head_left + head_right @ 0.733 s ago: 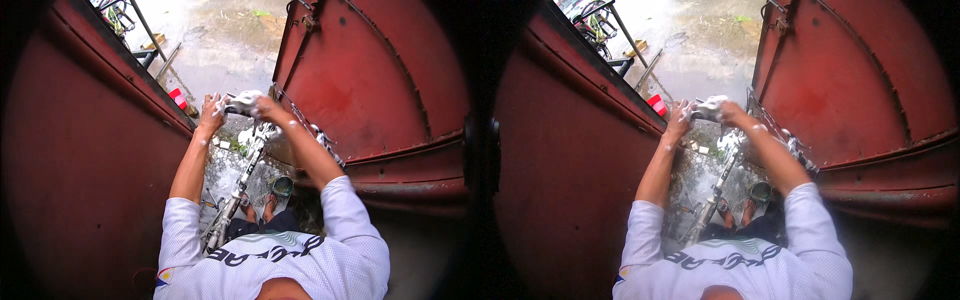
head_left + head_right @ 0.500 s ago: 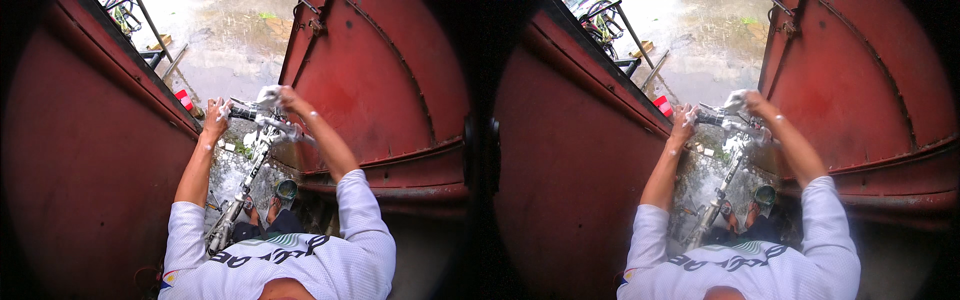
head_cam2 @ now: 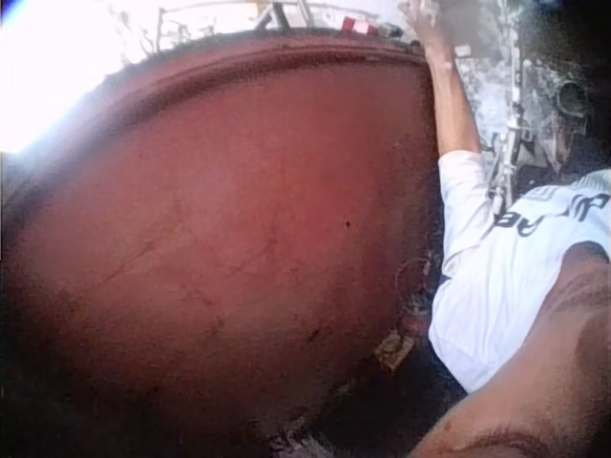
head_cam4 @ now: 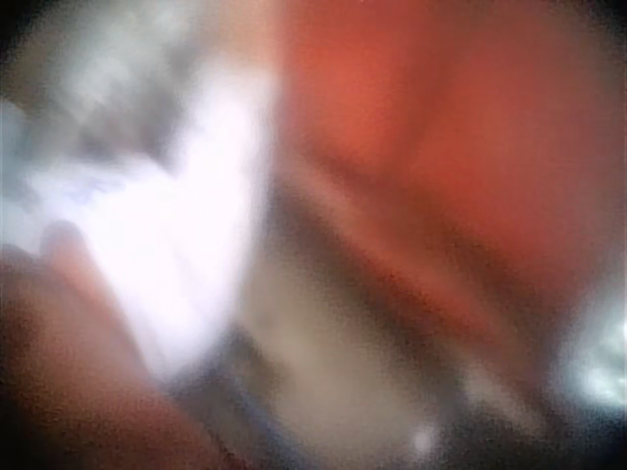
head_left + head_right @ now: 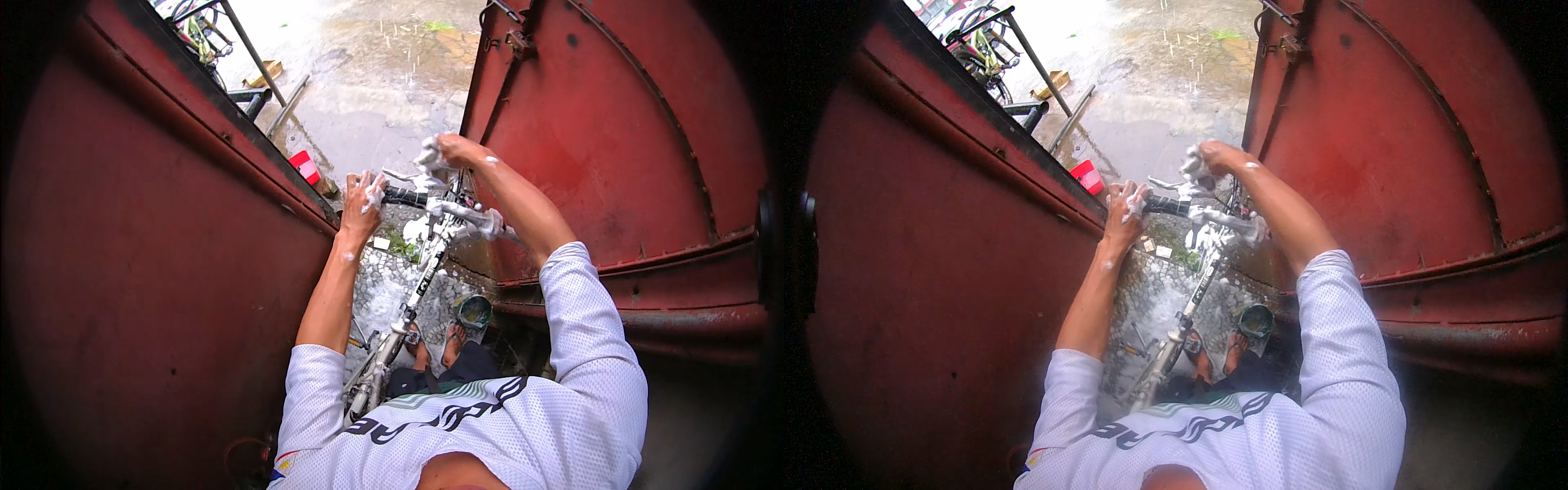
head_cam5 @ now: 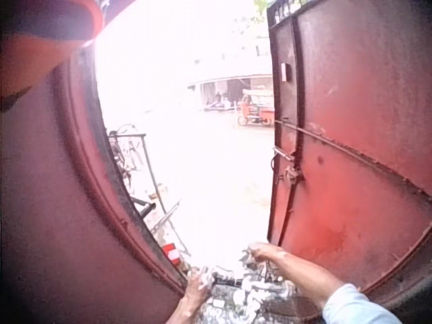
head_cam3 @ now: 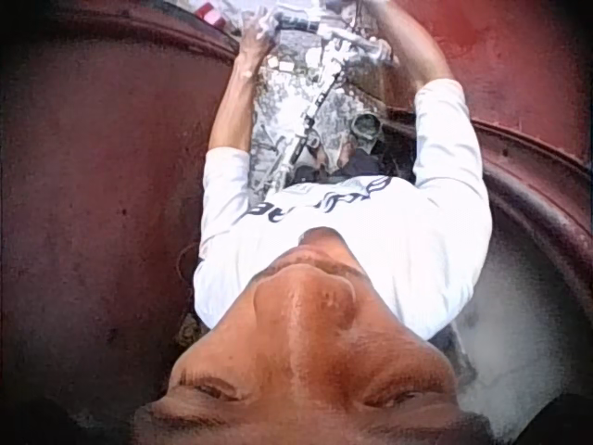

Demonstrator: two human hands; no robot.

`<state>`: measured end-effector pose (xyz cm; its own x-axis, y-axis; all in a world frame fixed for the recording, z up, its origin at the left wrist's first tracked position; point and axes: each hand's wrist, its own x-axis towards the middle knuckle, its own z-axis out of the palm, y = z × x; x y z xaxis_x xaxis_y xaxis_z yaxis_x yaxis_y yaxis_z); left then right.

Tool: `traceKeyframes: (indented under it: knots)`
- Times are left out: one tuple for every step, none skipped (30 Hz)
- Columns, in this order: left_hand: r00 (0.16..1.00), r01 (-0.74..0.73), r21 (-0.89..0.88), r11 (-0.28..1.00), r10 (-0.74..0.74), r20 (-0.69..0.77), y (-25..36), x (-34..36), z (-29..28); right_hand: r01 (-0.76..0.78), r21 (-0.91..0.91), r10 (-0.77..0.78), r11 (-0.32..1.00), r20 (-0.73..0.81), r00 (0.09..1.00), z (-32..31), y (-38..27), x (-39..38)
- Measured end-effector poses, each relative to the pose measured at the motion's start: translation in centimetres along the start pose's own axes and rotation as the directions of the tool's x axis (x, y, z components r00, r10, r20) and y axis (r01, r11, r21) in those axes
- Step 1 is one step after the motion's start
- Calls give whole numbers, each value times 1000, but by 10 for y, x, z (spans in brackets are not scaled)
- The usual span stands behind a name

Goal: The person scrubs a white bicycle with a soapy sponge, covering the rear wheel, frame, handlebars, and front wheel. The person repeatedly dips the sponge into a green bucket of soapy water to maintain lather while cleaning.

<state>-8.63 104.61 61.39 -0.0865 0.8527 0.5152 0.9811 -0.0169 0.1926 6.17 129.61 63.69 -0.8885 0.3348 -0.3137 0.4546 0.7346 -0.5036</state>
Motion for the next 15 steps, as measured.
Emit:
traceKeyframes:
  knots:
    - [1000,9,-5,1000,-8,19,-2,0,1,-48,-52,44,998,-60,997,-8,-16,4]
    - [999,25,-3,1000,-25,41,-7,-4,-2,119,111,-93,987,-214,972,-1,-49,8]
    - [998,30,-18,999,-29,54,-6,0,-1,192,35,-179,981,-224,958,5,-74,12]
    - [998,1,-58,998,3,68,1,9,0,128,50,-118,990,-168,979,21,-80,13]
    - [999,-15,-57,998,17,39,2,17,1,70,63,-62,996,-119,991,28,-80,16]
    - [1000,-10,-44,999,11,28,0,11,0,74,96,-60,993,-140,988,29,-75,11]
    - [1000,-2,-30,1000,3,15,0,6,-1,80,128,-59,988,-159,986,29,-62,-1]
    - [999,22,-19,1000,-21,38,-1,3,-2,86,161,-56,983,-178,982,27,-49,-13]
    - [1000,-8,-21,1000,8,26,1,6,-4,75,128,-70,989,-41,997,14,-29,-23]
    - [999,-32,-17,999,32,19,-1,7,-8,-21,99,26,995,-44,999,11,-17,-34]
    - [998,-56,-12,998,56,12,-3,7,-12,-117,72,120,991,-48,992,11,-9,-42]
    - [990,87,-46,995,-81,117,-3,9,-14,-14,200,46,980,-156,987,28,-10,-48]
    - [998,33,5,999,-33,56,-16,3,-11,114,310,-28,944,-270,962,54,-15,-51]
    - [997,38,14,999,-39,65,-15,7,-7,363,109,-271,925,-478,835,70,1,-59]
    - [996,45,41,998,-48,79,-21,8,-9,348,210,-236,914,-424,874,74,5,-57]
